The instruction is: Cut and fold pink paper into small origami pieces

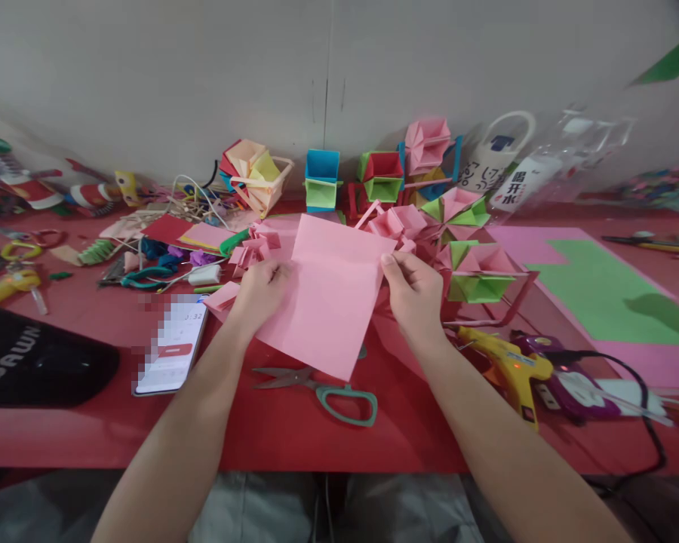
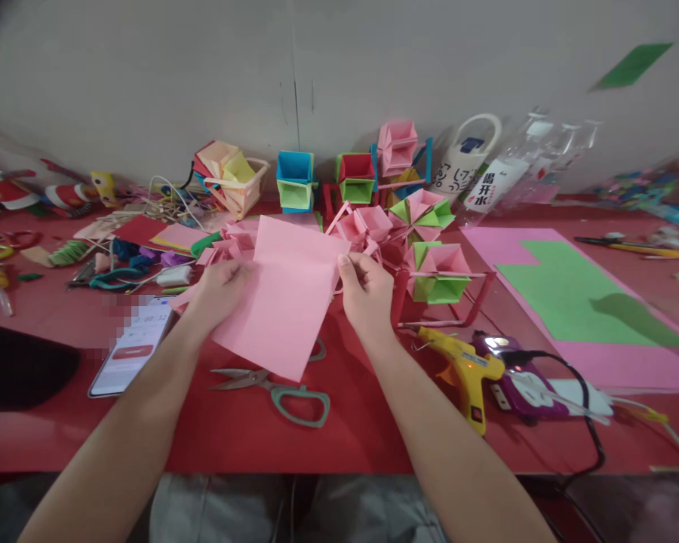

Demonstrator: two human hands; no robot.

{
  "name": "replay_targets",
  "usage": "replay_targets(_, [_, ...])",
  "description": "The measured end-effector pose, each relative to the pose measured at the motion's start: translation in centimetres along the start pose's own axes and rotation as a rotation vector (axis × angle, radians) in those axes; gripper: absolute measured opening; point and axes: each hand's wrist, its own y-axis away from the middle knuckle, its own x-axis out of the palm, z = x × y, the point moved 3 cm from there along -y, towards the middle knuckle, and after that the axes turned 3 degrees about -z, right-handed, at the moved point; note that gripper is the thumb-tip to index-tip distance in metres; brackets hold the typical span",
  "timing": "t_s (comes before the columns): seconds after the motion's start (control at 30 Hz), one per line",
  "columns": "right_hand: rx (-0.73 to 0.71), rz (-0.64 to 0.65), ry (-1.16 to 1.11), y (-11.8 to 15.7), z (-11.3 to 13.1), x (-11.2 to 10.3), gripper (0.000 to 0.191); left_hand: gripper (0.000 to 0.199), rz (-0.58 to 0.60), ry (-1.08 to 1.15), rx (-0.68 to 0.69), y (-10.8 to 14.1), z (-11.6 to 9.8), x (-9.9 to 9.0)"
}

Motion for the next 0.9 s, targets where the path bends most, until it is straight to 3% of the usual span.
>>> replay_targets(0.1, [0.028, -0.003, -0.016, -0.1, -0.4, 0.0, 0.022, 0.039, -0.033, -0.019, -0.006, 0.1, -0.1, -0.2])
replay_targets(0.2, [0.171, 0.06, -0.172, 0.0, -1.2, 0.5, 0.023, 0.036, -0.108, -0.016, 0.017, 0.1, -0.3, -0.4])
replay_targets(0.33, [0.372, 0.367, -0.341, 1.1, -1.0, 2.0, 0.027, 0.026, -0.301, -0.027, 0.064, 0.0, 0.2, -1.0])
replay_targets(0.43, [0.37, 0.626, -0.296, 2.2, -0.2, 3.0, 0.025, 0.013, -0.416, 0.036, 0.099, -0.2, 1.0, -1.3])
replay_targets(0.5, [0.361, 0.671, -0.259, 2.6, 0.0, 3.2, 0.024, 0.006, -0.468, 0.112, 0.091, -0.5, 1.5, -1.4])
replay_targets(0.63, [0.361, 0.515, -0.228, 2.1, -0.5, 2.8, 0.02, 0.009, -0.473, 0.468, -0.066, -0.9, 2.1, -1.1])
replay_targets(0.7, [0.342, 0.341, -0.253, 1.5, -0.7, 2.3, 0.018, 0.013, -0.379, 0.744, -0.168, -0.9, 1.7, -1.0])
replay_targets(0.8, [0.369, 0.118, -0.426, 0.6, -0.6, 1.5, 0.015, 0.016, -0.091, 1.112, -0.2, -0.4, 0.1, -1.4])
replay_targets(0.83, [0.415, 0.098, -0.513, 0.5, -0.6, 1.4, 0.015, 0.022, -0.022, 1.171, -0.198, -0.2, -0.4, -1.7])
replay_targets(0.9, [0.541, 0.163, -0.636, 0.4, -0.3, 1.5, 0.017, 0.041, -0.009, 1.149, -0.179, 0.0, -0.9, -2.2])
